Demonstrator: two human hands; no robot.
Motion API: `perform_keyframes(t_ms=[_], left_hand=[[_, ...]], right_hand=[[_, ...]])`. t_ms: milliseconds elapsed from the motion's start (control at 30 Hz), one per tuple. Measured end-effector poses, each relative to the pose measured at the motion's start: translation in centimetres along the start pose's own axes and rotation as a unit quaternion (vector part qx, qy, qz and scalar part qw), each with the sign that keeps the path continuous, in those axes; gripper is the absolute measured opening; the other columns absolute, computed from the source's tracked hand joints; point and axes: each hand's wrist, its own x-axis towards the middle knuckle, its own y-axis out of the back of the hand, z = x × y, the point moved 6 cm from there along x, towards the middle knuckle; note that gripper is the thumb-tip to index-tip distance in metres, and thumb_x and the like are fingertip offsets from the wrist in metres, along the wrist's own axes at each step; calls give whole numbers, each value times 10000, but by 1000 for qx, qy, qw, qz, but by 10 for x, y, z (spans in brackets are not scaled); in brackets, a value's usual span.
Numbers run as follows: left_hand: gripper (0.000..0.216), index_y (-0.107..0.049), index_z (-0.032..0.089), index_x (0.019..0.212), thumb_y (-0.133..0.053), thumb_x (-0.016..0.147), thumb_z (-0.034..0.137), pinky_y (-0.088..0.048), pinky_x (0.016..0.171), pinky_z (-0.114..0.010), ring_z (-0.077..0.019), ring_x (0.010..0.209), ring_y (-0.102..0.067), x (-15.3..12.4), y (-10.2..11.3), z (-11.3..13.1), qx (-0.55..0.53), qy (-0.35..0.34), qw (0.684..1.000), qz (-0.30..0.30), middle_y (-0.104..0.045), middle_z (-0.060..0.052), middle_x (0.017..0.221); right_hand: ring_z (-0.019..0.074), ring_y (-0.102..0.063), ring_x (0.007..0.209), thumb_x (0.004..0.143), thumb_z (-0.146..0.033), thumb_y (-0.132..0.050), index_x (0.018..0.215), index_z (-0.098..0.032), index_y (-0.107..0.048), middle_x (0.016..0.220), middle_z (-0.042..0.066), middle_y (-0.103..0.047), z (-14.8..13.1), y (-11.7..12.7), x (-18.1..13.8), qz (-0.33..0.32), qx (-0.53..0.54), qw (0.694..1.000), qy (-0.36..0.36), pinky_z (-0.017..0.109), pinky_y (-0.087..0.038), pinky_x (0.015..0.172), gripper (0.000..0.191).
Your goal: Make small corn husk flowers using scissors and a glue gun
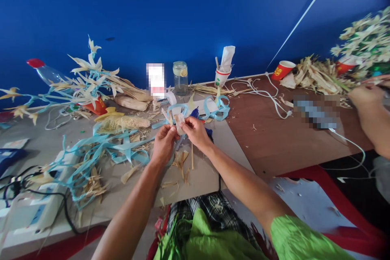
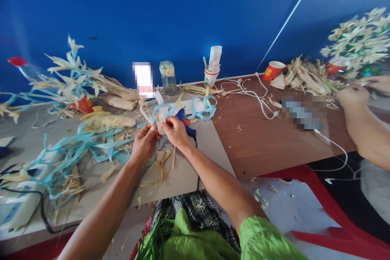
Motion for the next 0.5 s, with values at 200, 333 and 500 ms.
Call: perform_keyframes(t_ms=[200,333,500], left_hand=[[242,-597,160,772,-737,693,342,-385,587,-206,-64,557,-493,0,0,-2,7,-1,1000,-8,-568,22,640],[227,-593,161,772,-751,675,291,-389,592,-203,-60,561,-501,1,1,-3,24,-5,1000,-4,-566,32,650],[229,-583,152,734,-765,644,259,-373,551,-197,-52,529,-490,2,4,-5,49,5,999,12,-552,44,637]], right_hand=[[128,-464,609,749,-373,-546,678,-185,-519,640,-4,-530,-1,3,0,20,-23,1000,4,250,-378,591,202],[134,-481,625,755,-370,-543,696,-182,-527,657,2,-545,1,1,0,17,-21,1000,3,252,-384,601,198],[135,-486,639,750,-378,-553,708,-181,-529,670,3,-549,2,1,-1,17,-12,1000,2,249,-389,604,203]])
